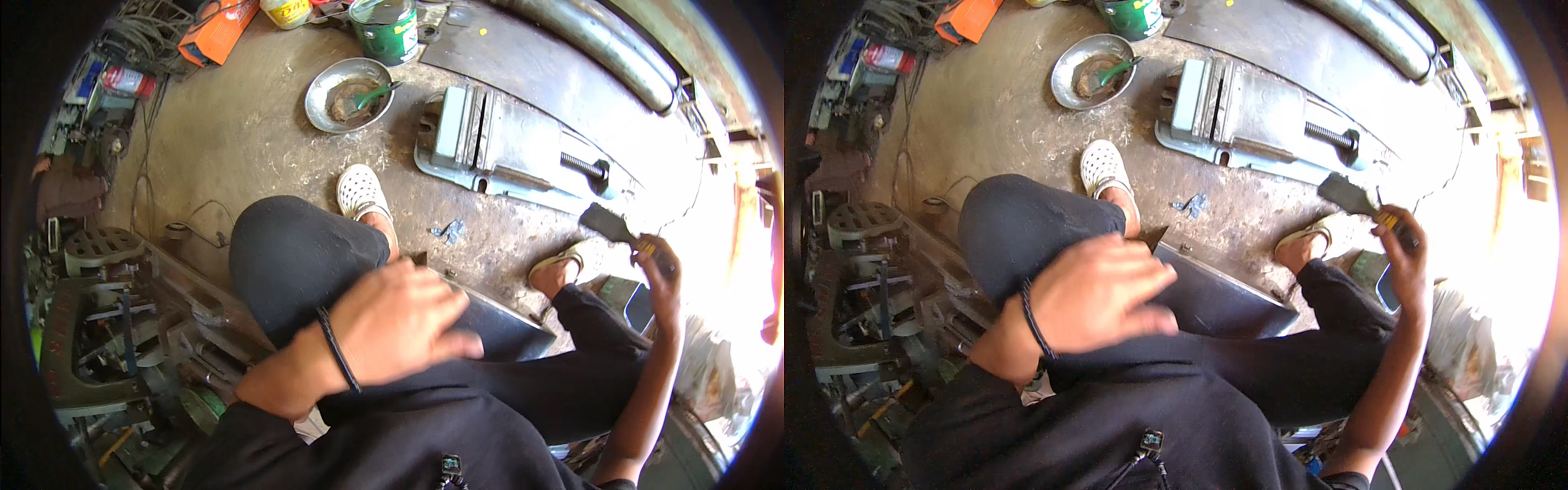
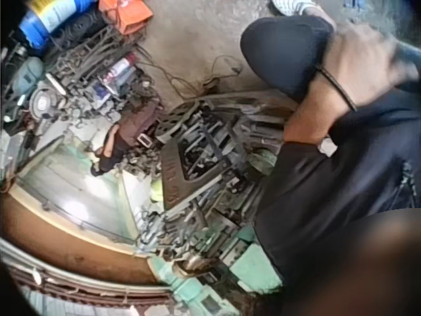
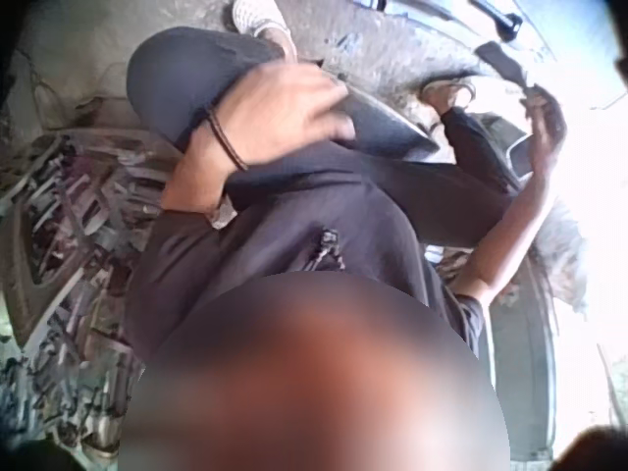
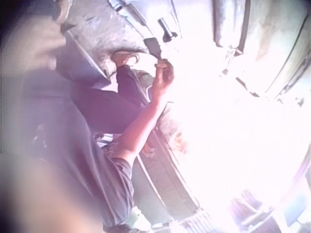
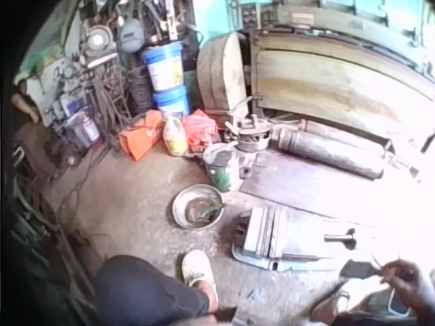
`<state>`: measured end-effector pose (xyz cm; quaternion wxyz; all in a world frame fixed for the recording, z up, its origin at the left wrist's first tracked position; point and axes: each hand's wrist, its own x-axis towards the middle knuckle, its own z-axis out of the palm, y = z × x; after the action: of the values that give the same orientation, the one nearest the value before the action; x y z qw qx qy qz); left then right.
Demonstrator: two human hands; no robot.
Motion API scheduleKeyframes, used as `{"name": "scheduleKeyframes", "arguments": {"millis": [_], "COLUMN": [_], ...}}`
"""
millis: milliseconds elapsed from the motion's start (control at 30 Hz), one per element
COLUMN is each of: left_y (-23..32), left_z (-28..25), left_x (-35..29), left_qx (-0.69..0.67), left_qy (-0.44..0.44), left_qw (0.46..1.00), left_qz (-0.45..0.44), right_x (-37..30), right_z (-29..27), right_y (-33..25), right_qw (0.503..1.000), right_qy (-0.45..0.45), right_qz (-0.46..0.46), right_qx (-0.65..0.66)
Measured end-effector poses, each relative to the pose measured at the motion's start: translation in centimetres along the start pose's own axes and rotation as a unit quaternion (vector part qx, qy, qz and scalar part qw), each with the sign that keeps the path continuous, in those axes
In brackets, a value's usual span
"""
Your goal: The person sits on the floor and uses a small brush to scrub a metal part held in a bench vise. They then wipe the part with a white cloth. The person handles the brush and cloth directly, scrubbing and wiping the metal surface.
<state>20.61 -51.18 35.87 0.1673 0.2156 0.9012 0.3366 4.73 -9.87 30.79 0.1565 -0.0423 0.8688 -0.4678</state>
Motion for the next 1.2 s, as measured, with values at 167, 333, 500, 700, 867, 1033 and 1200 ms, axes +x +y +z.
{"name": "scheduleKeyframes", "arguments": {"millis": [167, 333, 500, 700, 867, 1033, 1200], "left_y": [0.7, 0.0, -1.0, -2.8, -4.2, -4.3, -4.0], "left_z": [2.4, 2.1, 1.1, -0.1, -1.4, -1.9, -1.9], "left_x": [-1.0, -0.4, 0.3, 1.8, 2.2, 1.3, 0.1], "left_qx": [-0.09, -0.074, -0.166, -0.266, -0.271, -0.268, -0.273], "left_qy": [-0.173, -0.112, -0.098, 0.049, 0.042, 0.046, 0.064], "left_qw": [0.981, 0.99, 0.968, 0.961, 0.96, 0.961, 0.959], "left_qz": [-0.003, 0.033, 0.161, 0.052, 0.058, 0.044, 0.037], "right_x": [1.3, 7.6, 19.1, 29.3, 30.7, 30.7, 29.8], "right_z": [9.5, 19.3, 25.2, 28.2, 28.7, 29.0, 29.1], "right_y": [-2.9, -6.6, -9.9, -10.8, -10.4, -10.4, -10.9], "right_qw": [0.998, 0.993, 0.984, 0.953, 0.952, 0.949, 0.952], "right_qy": [-0.046, -0.097, -0.022, 0.012, -0.011, 0.001, 0.001], "right_qz": [0.002, -0.047, -0.144, -0.235, -0.22, -0.213, -0.189], "right_qx": [-0.052, -0.057, -0.098, -0.19, -0.214, -0.232, -0.24]}}
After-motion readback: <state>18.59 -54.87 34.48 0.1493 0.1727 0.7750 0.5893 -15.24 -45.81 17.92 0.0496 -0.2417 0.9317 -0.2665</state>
